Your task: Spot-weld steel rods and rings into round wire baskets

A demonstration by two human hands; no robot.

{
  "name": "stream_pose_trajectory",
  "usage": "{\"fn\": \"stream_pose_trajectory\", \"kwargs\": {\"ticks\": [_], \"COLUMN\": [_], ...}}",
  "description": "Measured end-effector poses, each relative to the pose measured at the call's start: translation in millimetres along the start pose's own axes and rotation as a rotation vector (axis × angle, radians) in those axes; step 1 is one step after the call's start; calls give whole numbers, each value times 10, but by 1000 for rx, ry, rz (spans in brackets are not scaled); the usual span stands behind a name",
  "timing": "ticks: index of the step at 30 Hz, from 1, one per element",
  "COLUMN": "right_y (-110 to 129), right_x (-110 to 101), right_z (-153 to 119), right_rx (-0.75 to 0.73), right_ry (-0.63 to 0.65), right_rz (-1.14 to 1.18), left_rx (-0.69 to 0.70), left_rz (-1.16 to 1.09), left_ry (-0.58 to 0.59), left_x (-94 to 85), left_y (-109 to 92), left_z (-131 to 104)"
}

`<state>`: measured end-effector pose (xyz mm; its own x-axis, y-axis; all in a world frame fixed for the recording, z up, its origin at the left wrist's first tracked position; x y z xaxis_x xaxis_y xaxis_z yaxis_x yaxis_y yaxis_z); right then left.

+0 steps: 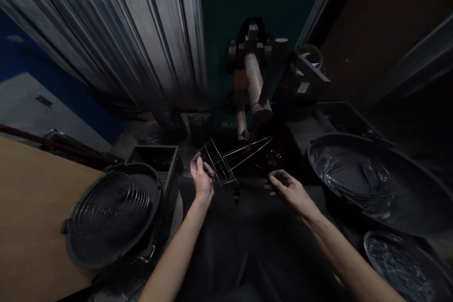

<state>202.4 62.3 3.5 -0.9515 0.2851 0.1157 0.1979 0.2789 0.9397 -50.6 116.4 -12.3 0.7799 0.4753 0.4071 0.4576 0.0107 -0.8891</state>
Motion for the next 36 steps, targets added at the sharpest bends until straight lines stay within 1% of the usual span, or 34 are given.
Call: {"fn": "stream_pose_trajectory", "kwargs": {"ticks": [3,8,12,16,20,25,28,32,36], "right_y": [126,201,240,281,277,263,262,267,285], "right_x": [94,313,442,520,567,582,571,562,568], "right_z": [99,259,270,231,234,266,272,282,306], "right_rx": [-74,-49,-20,-3,41,45,50,64,56], "right_ry": [-30,-35,-50,-65,-92,-76,-77,-81,-70], "right_rz": [2,151,245,325,384,363,355,366,351], "left_rx": [10,10,36,65,66,62,60,15,11], "left_rz": [-3,17,3,24,92,167,173,167,182], "left_ry": [-9,-17,-8,14,17,12,16,20,8], "left_x": [14,19,25,29,31,39,49,72,99], "left_y": [-3,-21,-32,-2,42,48,37,38,7], "left_z": [5,19,38,85,138,185,197,197,194]}}
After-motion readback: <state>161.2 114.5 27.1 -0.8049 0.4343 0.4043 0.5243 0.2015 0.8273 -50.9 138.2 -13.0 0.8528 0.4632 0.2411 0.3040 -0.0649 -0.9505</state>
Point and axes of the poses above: each hand's wrist, its own z-axis towards the middle knuckle, its own x-axis out of the palm, y = z × x, the point moved 6 cm from there along z, towards the middle knuckle
